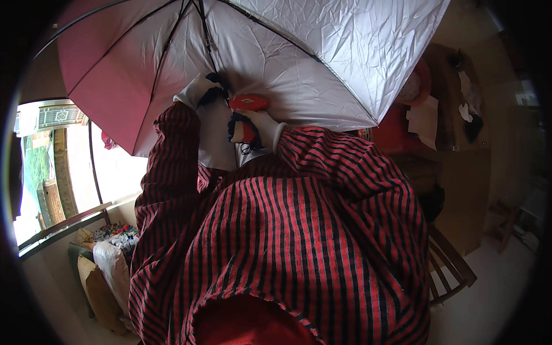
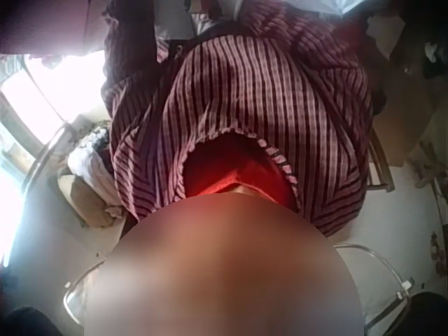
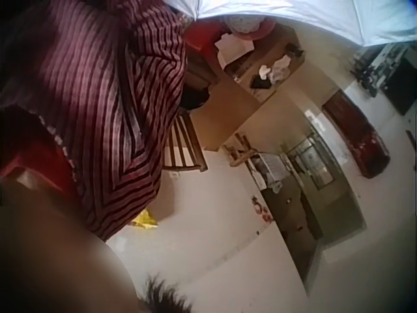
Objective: Applying hot glue to the ribs of an umbrella and pressing the fabric cover onto them to secure it.
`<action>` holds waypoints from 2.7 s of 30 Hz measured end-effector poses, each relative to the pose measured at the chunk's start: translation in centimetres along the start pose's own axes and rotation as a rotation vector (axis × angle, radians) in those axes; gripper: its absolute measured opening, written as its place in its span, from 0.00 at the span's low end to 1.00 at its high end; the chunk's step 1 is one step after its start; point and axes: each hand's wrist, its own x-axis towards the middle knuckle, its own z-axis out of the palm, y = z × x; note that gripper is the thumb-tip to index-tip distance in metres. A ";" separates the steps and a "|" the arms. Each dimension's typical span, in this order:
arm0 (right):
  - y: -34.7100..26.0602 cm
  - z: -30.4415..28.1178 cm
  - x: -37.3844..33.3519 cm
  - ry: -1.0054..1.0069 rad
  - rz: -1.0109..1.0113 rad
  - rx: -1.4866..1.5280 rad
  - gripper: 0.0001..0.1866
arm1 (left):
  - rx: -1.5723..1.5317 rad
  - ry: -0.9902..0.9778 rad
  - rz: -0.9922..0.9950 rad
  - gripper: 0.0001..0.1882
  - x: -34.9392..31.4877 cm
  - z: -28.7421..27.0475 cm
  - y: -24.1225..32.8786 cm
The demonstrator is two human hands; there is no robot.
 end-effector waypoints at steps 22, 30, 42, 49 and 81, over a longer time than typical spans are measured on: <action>-6.9 5.5 0.9 0.170 -0.675 -0.480 0.09 | 0.390 0.383 -0.467 0.14 -3.3 -12.8 -2.5; -9.5 4.6 3.0 0.415 -0.898 -0.777 0.10 | 0.232 1.079 -0.097 0.23 -4.4 -3.7 2.4; -10.7 7.5 5.3 0.315 -0.922 -0.808 0.10 | -0.248 0.828 -0.096 0.15 0.7 -1.1 7.1; -11.3 7.3 4.5 0.295 -0.718 -0.729 0.13 | -0.314 0.876 -0.163 0.13 0.6 -1.1 7.2; -14.3 4.7 7.2 0.146 -0.288 -0.367 0.18 | -0.730 0.770 0.035 0.07 2.8 -0.3 4.1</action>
